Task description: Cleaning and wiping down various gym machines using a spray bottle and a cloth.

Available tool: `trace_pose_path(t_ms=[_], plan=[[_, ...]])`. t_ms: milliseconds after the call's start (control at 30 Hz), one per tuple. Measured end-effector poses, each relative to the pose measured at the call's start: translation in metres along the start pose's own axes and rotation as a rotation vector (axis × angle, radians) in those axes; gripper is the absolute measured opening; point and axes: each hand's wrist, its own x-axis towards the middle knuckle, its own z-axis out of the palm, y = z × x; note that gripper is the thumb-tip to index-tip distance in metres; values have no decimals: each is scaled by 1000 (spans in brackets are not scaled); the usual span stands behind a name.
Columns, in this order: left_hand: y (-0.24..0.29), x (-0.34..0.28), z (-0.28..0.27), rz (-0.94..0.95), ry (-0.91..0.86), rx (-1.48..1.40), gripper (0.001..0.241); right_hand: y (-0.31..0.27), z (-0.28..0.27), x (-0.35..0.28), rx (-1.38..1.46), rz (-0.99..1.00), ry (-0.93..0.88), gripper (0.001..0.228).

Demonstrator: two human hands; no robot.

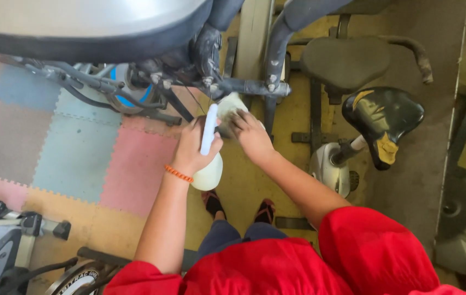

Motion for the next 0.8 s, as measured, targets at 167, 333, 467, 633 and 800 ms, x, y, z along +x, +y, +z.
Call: trace_pose_path(t_ms=[167, 333, 467, 633, 800], plan=[[-19, 8, 28, -11, -53, 65, 37, 19, -11, -38, 649, 342, 100, 59], [-4, 13, 28, -120, -142, 104, 37, 22, -73, 0, 464, 178, 451, 53], [0, 7, 27, -75, -147, 139, 38, 34, -43, 37, -177, -22, 236, 51], [-12, -15, 25, -80, -180, 109, 35, 24, 3, 84, -319, 130, 224, 42], [19, -15, 12, -80, -197, 90, 37, 36, -23, 77, -309, 1, -36, 68]])
